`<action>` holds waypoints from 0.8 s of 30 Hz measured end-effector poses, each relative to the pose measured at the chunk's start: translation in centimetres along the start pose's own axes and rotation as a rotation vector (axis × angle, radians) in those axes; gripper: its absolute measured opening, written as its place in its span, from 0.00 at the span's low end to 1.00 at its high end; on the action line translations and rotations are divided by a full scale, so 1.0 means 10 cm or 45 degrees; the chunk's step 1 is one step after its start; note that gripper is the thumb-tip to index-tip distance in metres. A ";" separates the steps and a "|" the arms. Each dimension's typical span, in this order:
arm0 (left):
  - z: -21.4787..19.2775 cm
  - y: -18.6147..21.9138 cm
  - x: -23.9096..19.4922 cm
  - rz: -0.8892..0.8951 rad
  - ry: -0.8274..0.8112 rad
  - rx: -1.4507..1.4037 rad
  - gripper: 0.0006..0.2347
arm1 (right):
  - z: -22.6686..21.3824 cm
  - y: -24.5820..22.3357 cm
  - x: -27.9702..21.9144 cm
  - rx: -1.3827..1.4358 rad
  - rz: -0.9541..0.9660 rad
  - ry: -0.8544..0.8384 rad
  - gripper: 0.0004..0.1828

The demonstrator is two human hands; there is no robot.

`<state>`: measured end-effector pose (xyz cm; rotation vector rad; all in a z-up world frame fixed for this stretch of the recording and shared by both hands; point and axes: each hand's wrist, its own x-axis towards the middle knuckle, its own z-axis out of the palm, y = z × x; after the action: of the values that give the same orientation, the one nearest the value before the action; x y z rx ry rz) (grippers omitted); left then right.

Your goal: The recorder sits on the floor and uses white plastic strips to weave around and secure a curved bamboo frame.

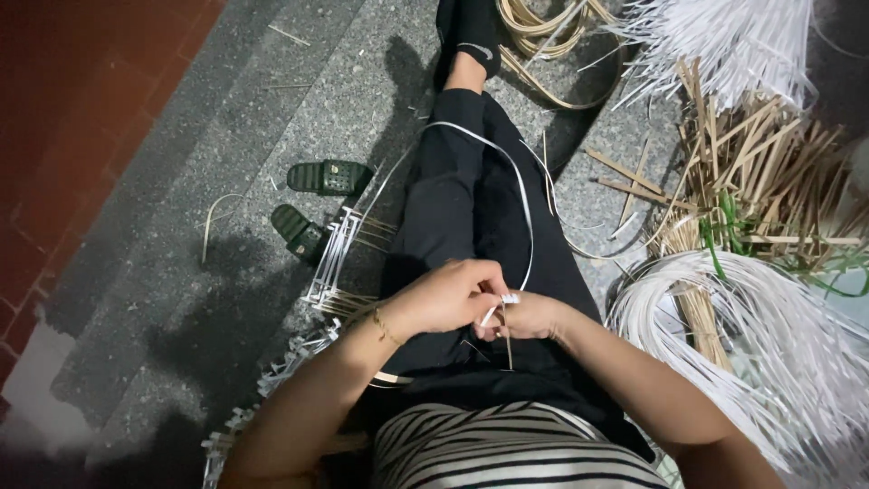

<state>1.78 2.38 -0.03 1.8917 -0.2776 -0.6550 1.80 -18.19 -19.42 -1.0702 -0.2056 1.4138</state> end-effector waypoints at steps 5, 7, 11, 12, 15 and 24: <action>0.03 -0.55 0.22 0.046 0.037 -0.047 0.05 | 0.50 -0.59 -0.53 -0.716 -0.656 0.571 0.08; 0.06 -0.64 0.28 -0.299 -0.119 -0.485 0.05 | 0.75 -0.80 -0.75 -1.396 -1.173 1.016 0.11; 0.08 -0.51 0.27 -0.347 -0.137 -0.581 0.05 | 0.70 -0.75 -0.80 -1.659 -1.332 1.020 0.12; 0.11 -0.55 0.24 -0.169 -0.028 -0.462 0.04 | 0.65 -0.75 -0.85 -1.638 -1.333 1.136 0.10; 0.07 -0.27 0.04 0.002 0.132 -0.214 0.04 | 0.14 -0.47 -1.41 -1.267 -1.078 1.647 0.05; 0.17 -0.44 0.03 0.037 0.316 -0.158 0.06 | -1.87 1.05 -3.22 -0.749 -0.835 1.654 0.16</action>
<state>0.62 2.66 -4.57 1.8237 -0.1018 -0.4027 0.26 -56.79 -22.10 -1.9627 0.0057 -0.1082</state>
